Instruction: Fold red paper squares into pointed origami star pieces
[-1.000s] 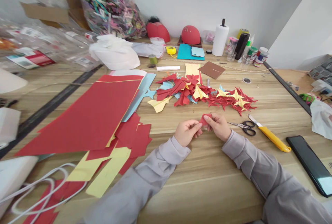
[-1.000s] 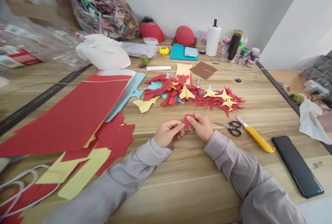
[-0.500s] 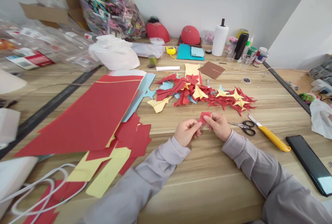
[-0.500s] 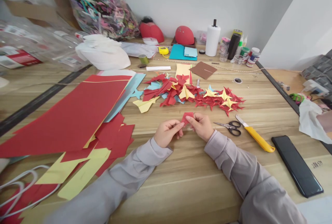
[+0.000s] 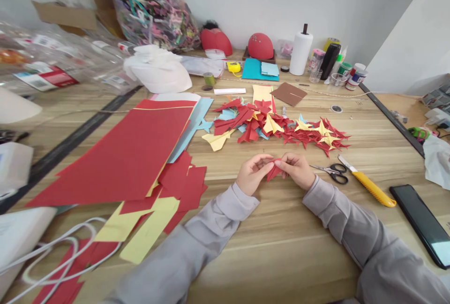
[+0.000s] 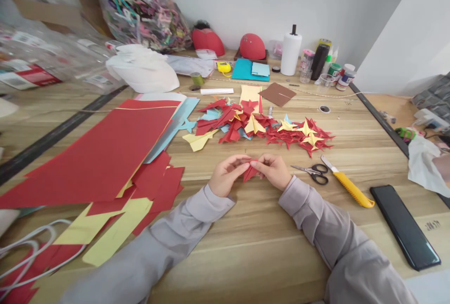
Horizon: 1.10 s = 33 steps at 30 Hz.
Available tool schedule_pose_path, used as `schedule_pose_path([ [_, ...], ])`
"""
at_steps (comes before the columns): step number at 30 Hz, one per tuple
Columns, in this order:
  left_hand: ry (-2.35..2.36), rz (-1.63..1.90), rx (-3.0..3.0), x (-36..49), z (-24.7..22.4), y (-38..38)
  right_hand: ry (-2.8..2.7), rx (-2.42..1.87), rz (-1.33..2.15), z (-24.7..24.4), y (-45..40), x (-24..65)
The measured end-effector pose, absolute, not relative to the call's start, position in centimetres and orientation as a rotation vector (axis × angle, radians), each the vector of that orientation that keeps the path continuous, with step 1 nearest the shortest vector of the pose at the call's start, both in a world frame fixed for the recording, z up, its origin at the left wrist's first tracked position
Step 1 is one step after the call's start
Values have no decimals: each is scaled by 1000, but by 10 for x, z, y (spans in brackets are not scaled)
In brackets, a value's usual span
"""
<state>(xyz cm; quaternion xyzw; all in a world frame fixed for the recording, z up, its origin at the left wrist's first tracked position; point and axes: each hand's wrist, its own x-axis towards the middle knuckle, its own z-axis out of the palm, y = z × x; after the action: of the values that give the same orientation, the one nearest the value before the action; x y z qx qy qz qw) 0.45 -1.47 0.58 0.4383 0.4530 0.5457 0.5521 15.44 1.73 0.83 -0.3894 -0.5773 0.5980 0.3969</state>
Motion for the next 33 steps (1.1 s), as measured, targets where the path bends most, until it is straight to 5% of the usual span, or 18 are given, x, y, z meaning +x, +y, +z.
schedule_pose_path([
  [33, 1127, 1347, 960, 4, 0, -12, -1406, -886, 1547, 4, 18, 153],
])
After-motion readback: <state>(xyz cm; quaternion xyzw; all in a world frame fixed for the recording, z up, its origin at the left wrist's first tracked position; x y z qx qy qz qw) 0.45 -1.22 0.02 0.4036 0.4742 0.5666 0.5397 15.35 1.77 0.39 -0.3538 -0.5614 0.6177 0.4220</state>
